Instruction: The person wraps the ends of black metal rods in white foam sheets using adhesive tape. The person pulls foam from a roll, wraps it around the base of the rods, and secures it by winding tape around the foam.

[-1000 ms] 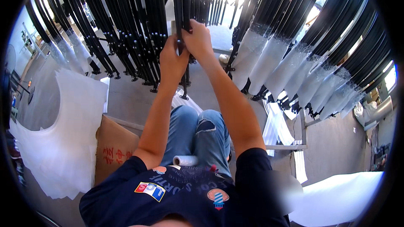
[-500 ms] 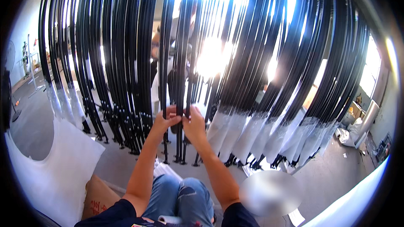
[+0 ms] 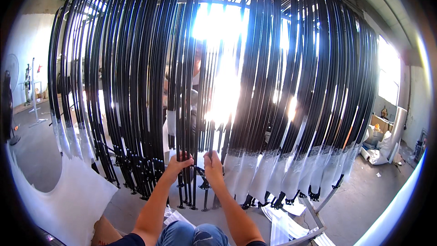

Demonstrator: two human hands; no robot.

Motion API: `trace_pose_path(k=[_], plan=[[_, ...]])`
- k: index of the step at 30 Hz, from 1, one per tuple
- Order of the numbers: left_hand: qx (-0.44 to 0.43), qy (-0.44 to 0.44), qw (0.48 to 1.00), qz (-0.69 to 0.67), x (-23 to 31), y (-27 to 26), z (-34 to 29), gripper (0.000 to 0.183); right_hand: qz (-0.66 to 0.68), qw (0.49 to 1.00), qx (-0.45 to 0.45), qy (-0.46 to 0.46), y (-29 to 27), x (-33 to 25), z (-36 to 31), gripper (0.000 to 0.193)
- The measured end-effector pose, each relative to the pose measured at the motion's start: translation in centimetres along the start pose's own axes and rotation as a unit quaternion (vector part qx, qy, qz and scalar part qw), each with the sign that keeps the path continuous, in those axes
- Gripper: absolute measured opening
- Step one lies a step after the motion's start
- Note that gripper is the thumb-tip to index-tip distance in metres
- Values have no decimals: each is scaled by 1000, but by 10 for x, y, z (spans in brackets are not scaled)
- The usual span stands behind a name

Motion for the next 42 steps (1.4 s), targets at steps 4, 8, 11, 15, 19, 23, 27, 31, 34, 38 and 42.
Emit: trace_pose_path(k=[4,8,11,15,19,23,27,31,34,38,42], plan=[[43,26,998,50,-4,-11,-5,21,-60,997,16,-38,7,-18,-4,14],[99,68,985,120,-34,-22,11,19,44,991,-91,86,15,-17,-14,13],[102,110,972,182,-59,-38,11,17,89,987,-83,101,14,-6,-17,16],[49,40,991,115,-13,-9,-25,22,-93,994,50,32,-7,4,-12,20],[35,26,999,-28,-1,-13,-41,21,-173,946,183,-206,14,-42,-52,36],[32,22,999,-18,-3,-15,-44,19,-150,967,148,-144,41,-43,-50,33],[45,38,998,-7,-5,-10,-40,21,-158,986,39,-27,61,-21,-29,31],[57,20,998,33,-2,-11,-40,18,-101,994,23,33,55,-15,-23,16],[67,27,996,53,-3,-17,-38,17,21,998,17,52,50,-10,-21,14],[90,62,992,60,-13,-23,-36,23,-47,999,16,8,30,-5,-19,20],[31,26,999,-1,-8,-6,-43,33,-130,990,45,-44,1,-33,-36,20]])
Point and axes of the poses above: each hand's wrist, its own z-axis towards the middle knuckle, its own y-axis out of the palm, x = y × z, the point moved 3 cm from there along z, towards the middle knuckle, and after that the axes turned 9 degrees about y, right-handed, at the moved point
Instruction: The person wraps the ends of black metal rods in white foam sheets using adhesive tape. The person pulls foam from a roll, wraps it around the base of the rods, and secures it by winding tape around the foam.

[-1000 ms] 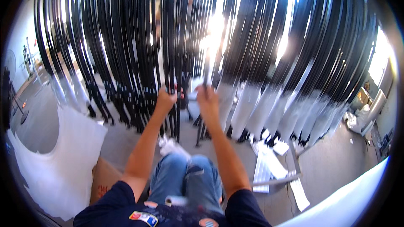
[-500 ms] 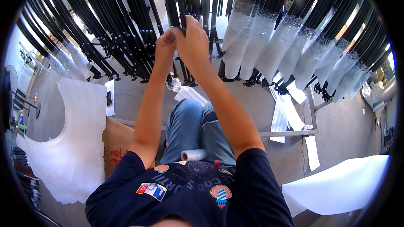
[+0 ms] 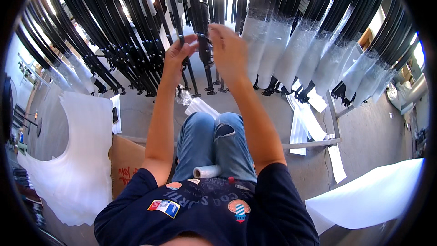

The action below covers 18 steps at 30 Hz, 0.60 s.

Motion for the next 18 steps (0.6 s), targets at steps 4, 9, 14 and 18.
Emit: trace_pose_path(k=[4,9,14,18], plan=[[-51,-22,998,-15,-9,3,7,35,26,987,152,-32,-19,12,-2,23],[-116,-32,993,-12,-14,4,14,34,19,989,131,58,2,29,-3,27],[-99,-43,994,4,-18,9,15,21,120,988,55,82,-2,37,-2,22],[-109,-21,992,-60,-29,14,17,21,119,989,-41,84,17,44,-5,21]])
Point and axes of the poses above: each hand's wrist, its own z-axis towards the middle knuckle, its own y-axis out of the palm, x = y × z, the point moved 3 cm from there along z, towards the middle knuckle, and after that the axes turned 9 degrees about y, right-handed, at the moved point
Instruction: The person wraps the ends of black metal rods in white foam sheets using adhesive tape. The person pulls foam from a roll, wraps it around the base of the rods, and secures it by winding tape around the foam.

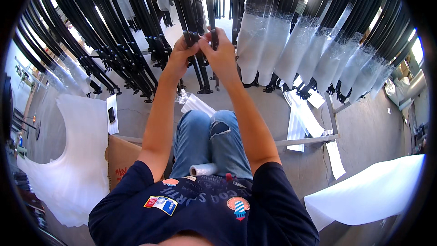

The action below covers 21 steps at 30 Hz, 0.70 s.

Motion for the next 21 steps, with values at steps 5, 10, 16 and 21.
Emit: trace_pose_path(k=[5,10,16,21], plan=[[23,-42,994,-97,-5,-5,-2,26,23,995,-85,36,0,27,10,13],[16,-17,1000,-19,-4,-8,5,22,72,997,-23,23,6,10,3,15],[18,-9,994,112,14,2,13,15,92,992,9,89,8,9,11,25],[131,67,975,166,11,-1,10,14,-48,996,40,68,2,-5,10,21]])
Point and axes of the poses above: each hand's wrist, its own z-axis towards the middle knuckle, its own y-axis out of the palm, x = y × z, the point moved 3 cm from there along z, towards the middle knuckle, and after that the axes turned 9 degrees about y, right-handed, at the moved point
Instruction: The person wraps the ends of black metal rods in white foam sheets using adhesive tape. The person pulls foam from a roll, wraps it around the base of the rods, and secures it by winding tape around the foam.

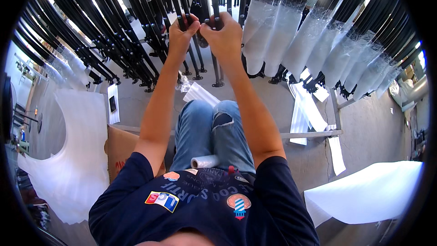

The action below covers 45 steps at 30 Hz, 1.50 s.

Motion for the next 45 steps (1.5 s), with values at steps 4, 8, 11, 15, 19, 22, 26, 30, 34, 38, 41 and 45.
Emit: trace_pose_path(k=[4,8,11,15,19,22,26,30,34,38,41,45], plan=[[-147,-45,987,-53,7,0,-13,31,50,996,-70,-3,-16,18,19,24],[-104,-57,986,-115,-6,-7,-19,35,-16,995,-53,-84,-24,17,8,16],[-119,-79,982,-120,-11,-3,-16,35,-53,997,38,-44,-31,5,-18,16],[-138,-75,982,-108,-4,6,-12,35,-80,965,178,-176,-48,1,-19,22],[-137,-68,985,-79,-5,3,-12,34,-38,986,77,-141,-36,9,8,33],[-121,-81,987,-73,-11,1,-14,32,3,997,-26,-71,-22,25,35,29],[-84,-96,991,-32,-12,-4,-16,28,71,992,-90,-58,-16,25,31,21],[-70,-96,992,-32,-2,-9,-19,26,139,985,-101,-30,-11,11,21,18],[-51,-70,996,-1,-2,-15,-19,24,26,995,-96,9,-11,-4,14,23],[-37,-132,990,40,-41,-11,-22,21,5,995,-57,80,-16,43,28,38],[-45,-131,990,6,-15,-20,-25,21,-100,993,-10,60,-7,20,17,29],[-49,-107,990,-74,4,-11,-25,22,91,993,-70,25,-8,15,22,27]])
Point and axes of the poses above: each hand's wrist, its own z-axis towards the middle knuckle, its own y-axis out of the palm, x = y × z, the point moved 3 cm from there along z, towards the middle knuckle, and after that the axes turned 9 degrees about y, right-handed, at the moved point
